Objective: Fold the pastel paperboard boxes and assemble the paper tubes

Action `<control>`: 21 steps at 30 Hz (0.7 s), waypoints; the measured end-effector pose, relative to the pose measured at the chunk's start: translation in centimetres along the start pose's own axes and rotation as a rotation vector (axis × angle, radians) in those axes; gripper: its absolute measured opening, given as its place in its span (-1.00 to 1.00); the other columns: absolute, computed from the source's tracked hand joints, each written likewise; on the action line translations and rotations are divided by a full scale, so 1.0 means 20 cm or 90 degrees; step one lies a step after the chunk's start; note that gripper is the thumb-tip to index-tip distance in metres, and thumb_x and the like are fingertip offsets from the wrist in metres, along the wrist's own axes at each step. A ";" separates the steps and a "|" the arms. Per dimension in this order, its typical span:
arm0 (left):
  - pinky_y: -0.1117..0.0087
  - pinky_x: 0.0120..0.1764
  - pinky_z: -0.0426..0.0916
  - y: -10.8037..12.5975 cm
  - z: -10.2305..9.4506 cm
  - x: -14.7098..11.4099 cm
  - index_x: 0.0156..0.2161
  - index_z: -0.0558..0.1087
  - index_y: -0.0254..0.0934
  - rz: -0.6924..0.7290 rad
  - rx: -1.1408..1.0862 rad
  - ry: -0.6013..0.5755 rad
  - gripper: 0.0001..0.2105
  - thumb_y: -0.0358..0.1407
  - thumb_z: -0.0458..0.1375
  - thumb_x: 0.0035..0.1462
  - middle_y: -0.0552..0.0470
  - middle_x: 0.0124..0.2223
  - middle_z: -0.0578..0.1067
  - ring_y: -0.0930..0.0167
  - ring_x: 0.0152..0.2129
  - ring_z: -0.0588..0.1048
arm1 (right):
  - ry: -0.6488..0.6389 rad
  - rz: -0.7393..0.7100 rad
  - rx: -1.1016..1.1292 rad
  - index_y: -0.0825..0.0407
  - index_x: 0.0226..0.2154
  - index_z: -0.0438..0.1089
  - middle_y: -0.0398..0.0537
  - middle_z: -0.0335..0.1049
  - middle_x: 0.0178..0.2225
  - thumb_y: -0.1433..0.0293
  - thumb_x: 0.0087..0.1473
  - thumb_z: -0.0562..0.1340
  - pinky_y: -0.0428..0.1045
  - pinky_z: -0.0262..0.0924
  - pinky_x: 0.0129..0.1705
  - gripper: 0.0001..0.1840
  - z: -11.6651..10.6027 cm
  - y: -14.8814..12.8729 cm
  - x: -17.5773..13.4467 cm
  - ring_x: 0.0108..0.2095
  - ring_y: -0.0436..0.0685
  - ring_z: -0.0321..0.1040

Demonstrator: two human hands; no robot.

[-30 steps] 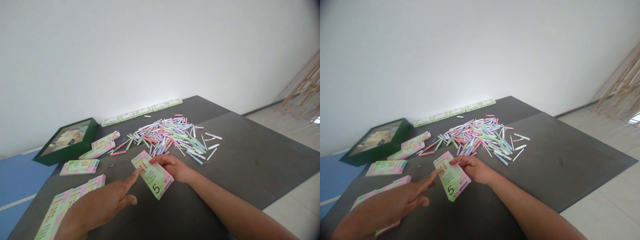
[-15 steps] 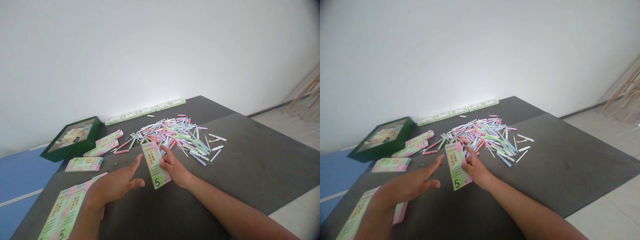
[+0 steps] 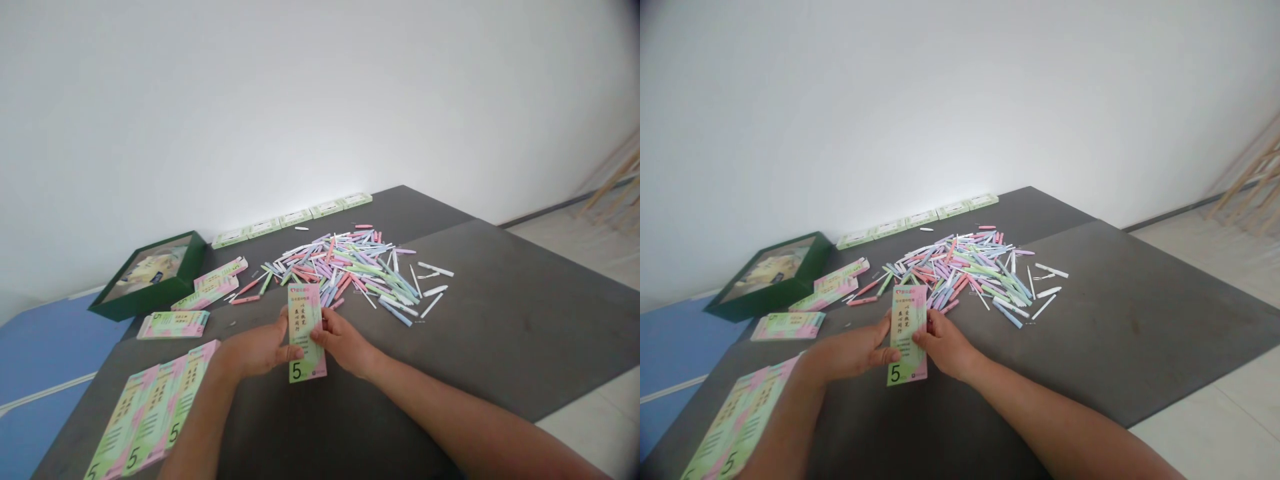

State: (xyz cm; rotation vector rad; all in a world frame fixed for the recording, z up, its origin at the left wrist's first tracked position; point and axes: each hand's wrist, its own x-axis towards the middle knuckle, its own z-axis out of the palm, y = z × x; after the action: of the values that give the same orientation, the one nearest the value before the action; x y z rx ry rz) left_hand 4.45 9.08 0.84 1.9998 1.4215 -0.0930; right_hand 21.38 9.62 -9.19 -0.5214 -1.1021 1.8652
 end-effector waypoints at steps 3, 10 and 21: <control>0.28 -0.14 0.29 0.03 0.02 0.00 0.26 -0.17 -0.42 -0.034 0.032 -0.037 -0.16 0.08 0.04 0.05 -0.25 0.07 0.37 0.13 -0.12 0.43 | 0.021 0.010 0.011 0.06 -0.20 0.21 -0.09 0.42 -0.29 0.36 -0.07 0.26 0.00 0.27 -0.27 -0.66 0.00 -0.01 0.00 -0.34 0.06 0.38; 0.32 -0.21 0.31 0.01 0.08 -0.08 0.27 -0.17 -0.44 -0.047 0.037 -0.076 -0.14 0.06 0.05 0.05 -0.26 0.05 0.40 0.14 -0.17 0.46 | 0.038 0.061 0.041 0.07 -0.17 0.26 -0.06 0.43 -0.28 0.35 -0.06 0.24 0.04 0.29 -0.26 -0.65 0.00 -0.01 -0.01 -0.32 0.10 0.40; 0.29 -0.09 0.25 -0.11 0.15 -0.43 0.29 -0.16 -0.41 -0.104 0.061 -0.097 -0.14 0.16 -0.06 0.07 -0.27 0.12 0.34 0.12 -0.03 0.38 | 0.084 0.126 -0.353 0.11 -0.06 0.17 0.07 0.41 -0.16 0.41 0.03 0.08 0.03 0.30 -0.22 -0.63 0.14 0.16 0.06 -0.22 0.12 0.40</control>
State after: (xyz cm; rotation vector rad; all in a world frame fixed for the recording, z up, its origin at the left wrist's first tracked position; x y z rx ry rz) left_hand -0.03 0.83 1.04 1.9047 1.5038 -0.3839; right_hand 17.19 8.46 -10.41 -1.0856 -1.5250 1.6453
